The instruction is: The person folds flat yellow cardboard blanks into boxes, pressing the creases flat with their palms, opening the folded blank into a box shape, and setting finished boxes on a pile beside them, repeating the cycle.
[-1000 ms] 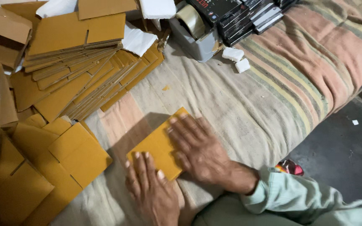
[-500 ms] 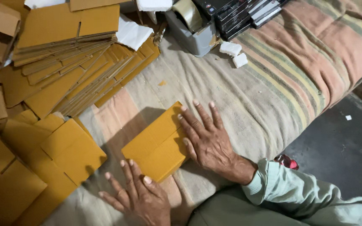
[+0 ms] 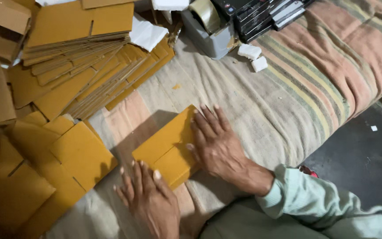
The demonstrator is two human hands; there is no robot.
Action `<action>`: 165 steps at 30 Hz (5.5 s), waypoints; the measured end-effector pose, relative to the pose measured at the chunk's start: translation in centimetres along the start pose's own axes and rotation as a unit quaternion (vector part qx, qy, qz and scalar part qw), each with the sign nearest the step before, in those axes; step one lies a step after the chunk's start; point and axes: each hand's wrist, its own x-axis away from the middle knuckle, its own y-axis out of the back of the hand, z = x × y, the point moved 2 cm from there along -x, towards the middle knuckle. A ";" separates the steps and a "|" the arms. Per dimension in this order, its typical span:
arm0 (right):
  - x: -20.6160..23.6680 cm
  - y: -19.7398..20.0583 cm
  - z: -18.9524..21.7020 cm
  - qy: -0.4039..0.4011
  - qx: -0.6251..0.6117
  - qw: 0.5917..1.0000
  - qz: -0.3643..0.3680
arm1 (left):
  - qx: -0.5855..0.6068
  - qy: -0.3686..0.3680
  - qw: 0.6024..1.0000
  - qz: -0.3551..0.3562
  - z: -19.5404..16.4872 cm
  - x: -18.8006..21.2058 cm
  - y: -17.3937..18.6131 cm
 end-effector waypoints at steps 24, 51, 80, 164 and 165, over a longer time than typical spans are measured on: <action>-3.9 -1.0 0.1 -0.115 -0.047 0.981 0.147 | 0.107 0.103 0.982 0.117 -1.5 -4.0 -2.4; -4.1 -0.4 0.3 -0.135 -0.090 0.975 0.155 | 0.113 0.095 0.984 0.099 -1.2 -4.0 -2.0; -3.9 -0.9 0.2 -0.132 -0.065 0.980 0.137 | 0.106 0.096 0.983 0.112 -1.2 -4.3 -1.4; -3.7 -0.7 0.2 -0.125 -0.084 0.981 0.121 | 0.125 0.090 0.984 0.088 -0.9 -4.1 -1.5; -3.7 -0.8 0.2 -0.130 -0.085 0.980 0.123 | 0.128 0.094 0.983 0.089 -0.9 -4.0 -1.5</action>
